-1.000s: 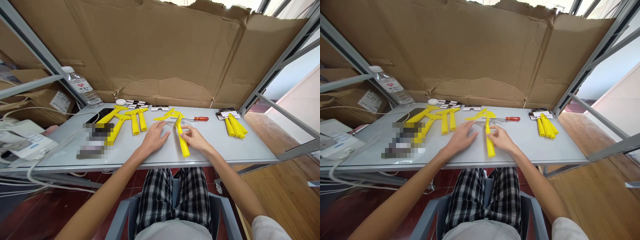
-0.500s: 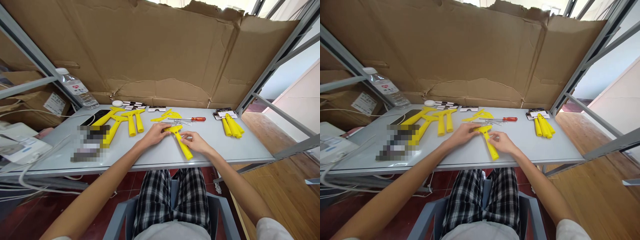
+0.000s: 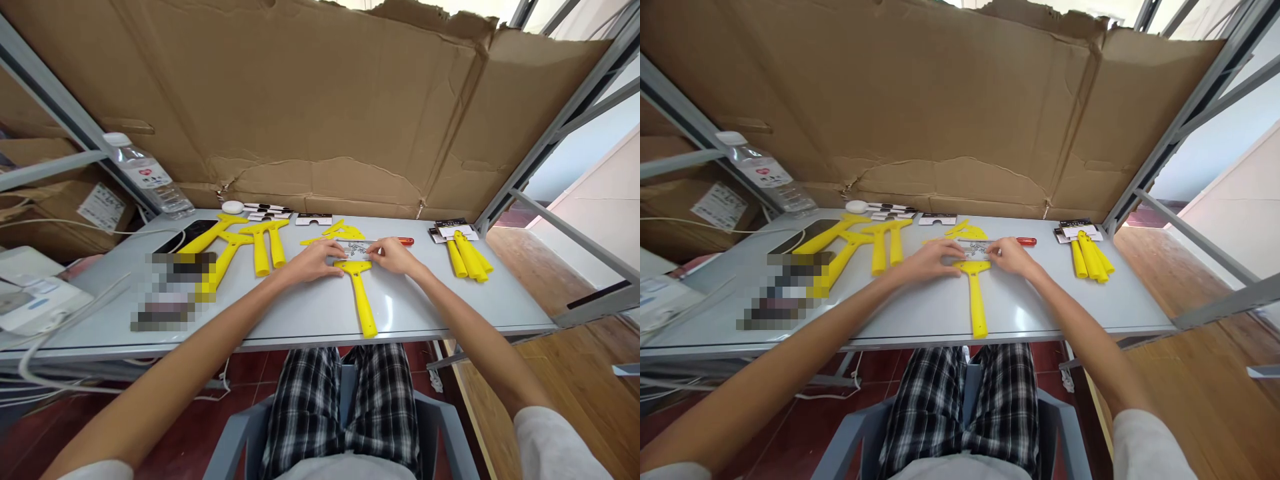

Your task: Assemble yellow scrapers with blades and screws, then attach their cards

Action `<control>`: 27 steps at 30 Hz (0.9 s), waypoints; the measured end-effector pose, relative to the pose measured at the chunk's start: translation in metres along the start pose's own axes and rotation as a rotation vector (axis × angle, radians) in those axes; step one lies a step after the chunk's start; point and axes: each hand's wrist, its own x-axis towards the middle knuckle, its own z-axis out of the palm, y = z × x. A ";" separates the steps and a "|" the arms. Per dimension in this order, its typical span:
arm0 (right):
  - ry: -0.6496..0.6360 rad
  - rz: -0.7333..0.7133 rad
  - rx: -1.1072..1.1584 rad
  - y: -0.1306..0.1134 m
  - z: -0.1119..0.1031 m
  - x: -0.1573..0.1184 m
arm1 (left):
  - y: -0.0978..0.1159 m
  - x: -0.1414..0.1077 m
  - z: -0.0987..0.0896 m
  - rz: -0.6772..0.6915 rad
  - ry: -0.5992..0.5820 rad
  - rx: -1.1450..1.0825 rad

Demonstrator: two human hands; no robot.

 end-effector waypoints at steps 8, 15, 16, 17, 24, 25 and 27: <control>0.014 -0.051 0.025 0.015 -0.006 0.037 | -0.022 -0.002 -0.026 -0.072 0.080 0.037; -0.067 -0.108 -0.103 0.007 0.012 0.029 | -0.022 -0.013 -0.013 -0.053 -0.045 0.082; -0.060 -0.107 -0.118 0.007 0.013 0.028 | -0.022 -0.013 -0.013 -0.057 -0.051 0.088; -0.052 -0.106 -0.131 0.007 0.013 0.028 | -0.022 -0.014 -0.013 -0.056 -0.054 0.095; -0.050 -0.074 -0.214 0.005 0.012 0.027 | -0.017 -0.015 -0.008 -0.027 -0.048 0.073; -0.049 -0.068 -0.222 0.004 0.011 0.026 | -0.016 -0.015 -0.006 -0.022 -0.042 0.068; -0.047 -0.052 -0.235 0.002 0.011 0.024 | -0.016 -0.014 -0.004 -0.018 -0.040 0.068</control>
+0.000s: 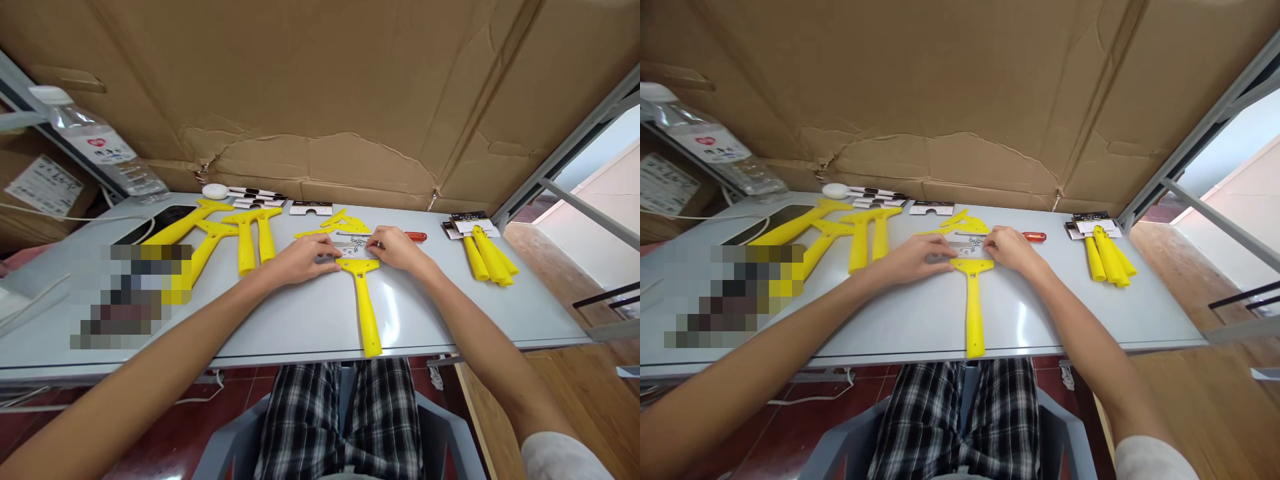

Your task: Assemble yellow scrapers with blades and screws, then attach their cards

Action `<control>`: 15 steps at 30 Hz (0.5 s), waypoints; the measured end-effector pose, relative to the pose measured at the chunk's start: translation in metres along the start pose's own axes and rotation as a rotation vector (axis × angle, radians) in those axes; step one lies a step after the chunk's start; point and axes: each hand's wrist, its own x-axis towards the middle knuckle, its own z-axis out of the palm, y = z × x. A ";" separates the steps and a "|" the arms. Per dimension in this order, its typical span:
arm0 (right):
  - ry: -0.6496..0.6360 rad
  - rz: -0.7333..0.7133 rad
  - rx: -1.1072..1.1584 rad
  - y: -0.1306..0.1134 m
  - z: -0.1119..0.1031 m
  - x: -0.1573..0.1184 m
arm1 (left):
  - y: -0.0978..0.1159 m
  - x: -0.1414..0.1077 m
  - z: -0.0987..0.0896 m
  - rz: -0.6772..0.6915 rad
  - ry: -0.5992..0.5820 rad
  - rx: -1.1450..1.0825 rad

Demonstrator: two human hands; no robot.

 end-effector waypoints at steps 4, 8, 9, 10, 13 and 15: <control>0.005 0.031 -0.021 -0.002 -0.001 -0.002 | -0.001 0.001 0.000 -0.003 -0.009 -0.007; 0.007 0.036 -0.021 -0.001 0.001 -0.002 | -0.003 0.001 -0.003 -0.006 -0.004 -0.001; 0.009 0.034 -0.016 0.000 0.001 -0.002 | -0.004 0.001 -0.003 -0.008 -0.001 0.006; 0.009 0.031 -0.012 0.000 0.002 -0.002 | -0.004 0.001 -0.003 -0.009 0.002 0.012; -0.001 0.028 -0.011 0.000 0.002 -0.002 | -0.005 0.001 -0.002 -0.012 0.003 0.017; -0.009 0.029 -0.011 0.000 0.001 -0.002 | -0.005 0.001 -0.002 -0.015 0.004 0.015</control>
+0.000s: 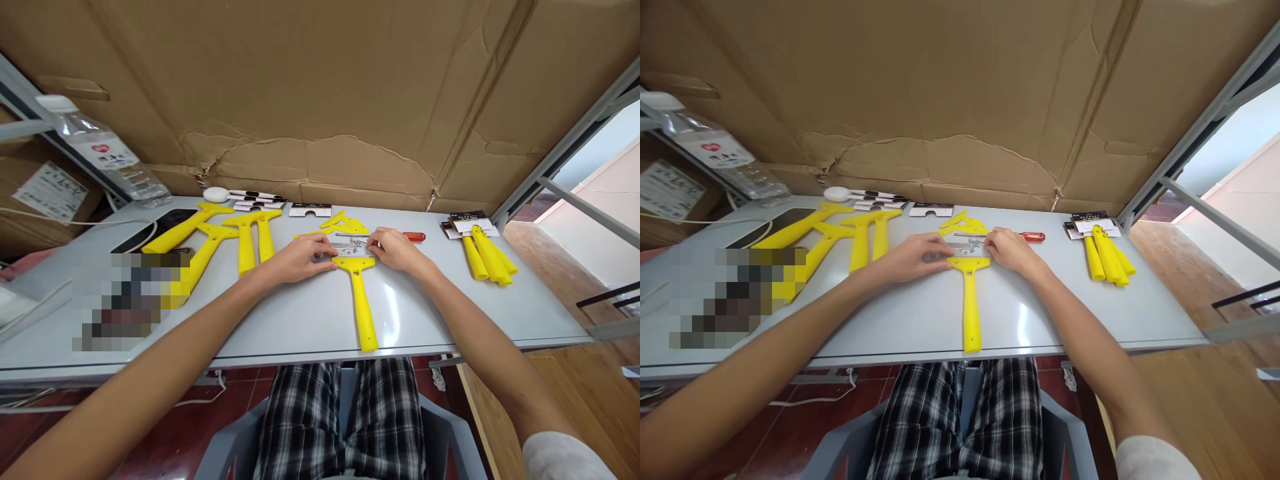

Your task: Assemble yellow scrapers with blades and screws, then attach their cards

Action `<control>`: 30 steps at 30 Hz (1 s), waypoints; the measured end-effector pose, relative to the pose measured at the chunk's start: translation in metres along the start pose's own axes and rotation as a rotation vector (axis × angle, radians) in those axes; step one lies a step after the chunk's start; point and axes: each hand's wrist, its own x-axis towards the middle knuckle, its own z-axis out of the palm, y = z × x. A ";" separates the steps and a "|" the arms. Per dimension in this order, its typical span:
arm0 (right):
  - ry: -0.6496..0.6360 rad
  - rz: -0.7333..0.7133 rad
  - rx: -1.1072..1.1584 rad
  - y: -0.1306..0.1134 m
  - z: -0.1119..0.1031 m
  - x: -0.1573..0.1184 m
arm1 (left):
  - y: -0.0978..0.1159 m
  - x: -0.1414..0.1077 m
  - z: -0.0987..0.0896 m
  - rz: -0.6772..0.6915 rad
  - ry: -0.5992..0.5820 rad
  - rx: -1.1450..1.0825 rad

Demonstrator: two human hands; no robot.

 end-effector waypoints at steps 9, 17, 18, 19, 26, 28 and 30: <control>-0.012 0.011 0.000 0.000 0.000 0.000 | -0.001 -0.001 0.000 -0.002 -0.002 0.013; 0.026 -0.072 0.200 -0.001 -0.010 -0.008 | 0.000 -0.001 0.000 -0.001 -0.004 0.012; 0.013 -0.089 0.231 -0.003 -0.012 -0.010 | 0.000 -0.001 0.000 0.002 -0.004 0.010; -0.006 -0.107 0.254 -0.006 -0.013 -0.011 | 0.000 -0.001 0.000 0.005 -0.004 0.007; -0.104 -0.189 0.272 -0.016 -0.015 -0.014 | 0.001 -0.001 -0.001 0.004 -0.004 0.016; -0.120 -0.191 0.259 -0.016 -0.015 -0.014 | 0.002 -0.001 -0.001 0.003 -0.006 0.012; -0.124 -0.194 0.252 -0.015 -0.014 -0.014 | 0.002 -0.001 -0.002 0.004 -0.007 0.006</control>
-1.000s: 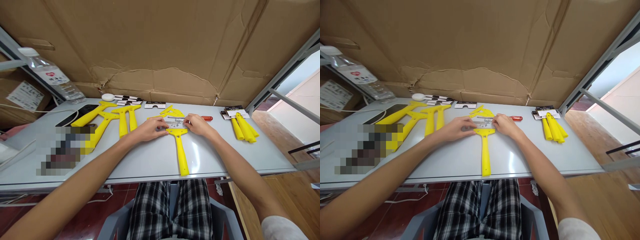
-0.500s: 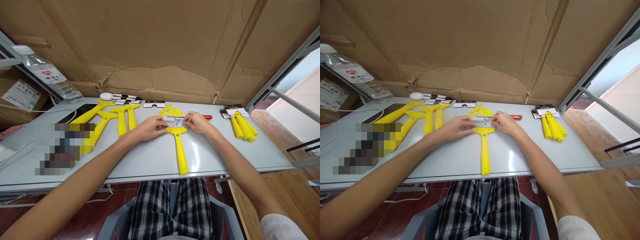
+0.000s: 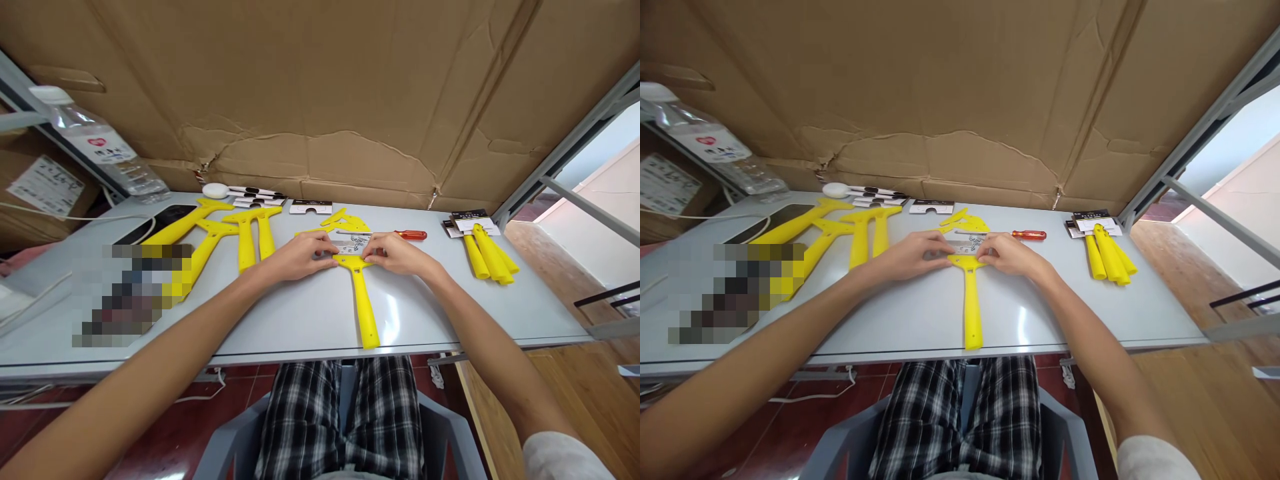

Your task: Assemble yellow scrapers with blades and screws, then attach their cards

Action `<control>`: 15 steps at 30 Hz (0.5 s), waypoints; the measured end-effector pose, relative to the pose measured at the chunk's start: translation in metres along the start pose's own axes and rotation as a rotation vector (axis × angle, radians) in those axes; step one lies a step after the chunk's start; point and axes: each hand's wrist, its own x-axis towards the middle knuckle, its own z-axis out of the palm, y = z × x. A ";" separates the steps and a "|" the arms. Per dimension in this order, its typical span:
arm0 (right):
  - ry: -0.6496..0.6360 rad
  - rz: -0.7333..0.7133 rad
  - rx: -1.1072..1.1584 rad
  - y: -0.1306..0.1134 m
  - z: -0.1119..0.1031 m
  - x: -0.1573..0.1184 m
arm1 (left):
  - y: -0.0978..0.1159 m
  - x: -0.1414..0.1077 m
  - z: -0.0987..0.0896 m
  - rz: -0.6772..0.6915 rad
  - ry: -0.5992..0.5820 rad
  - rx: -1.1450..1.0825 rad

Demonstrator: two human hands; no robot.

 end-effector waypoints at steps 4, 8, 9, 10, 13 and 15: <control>-0.010 -0.006 0.005 0.001 -0.001 0.000 | 0.000 0.000 0.000 0.003 -0.001 0.002; 0.000 0.005 0.009 0.001 -0.005 -0.002 | 0.001 0.000 -0.001 -0.008 -0.002 0.021; 0.008 0.008 0.007 0.001 -0.006 -0.003 | 0.001 0.000 -0.001 -0.010 -0.004 0.021; 0.015 0.013 0.005 0.001 -0.008 -0.004 | 0.001 -0.001 -0.001 -0.012 -0.008 0.021; 0.026 0.026 0.009 0.003 -0.011 -0.008 | 0.002 -0.001 -0.001 -0.014 -0.014 0.020; 0.021 0.023 0.018 0.005 -0.011 -0.009 | 0.002 0.000 -0.001 -0.015 -0.014 0.021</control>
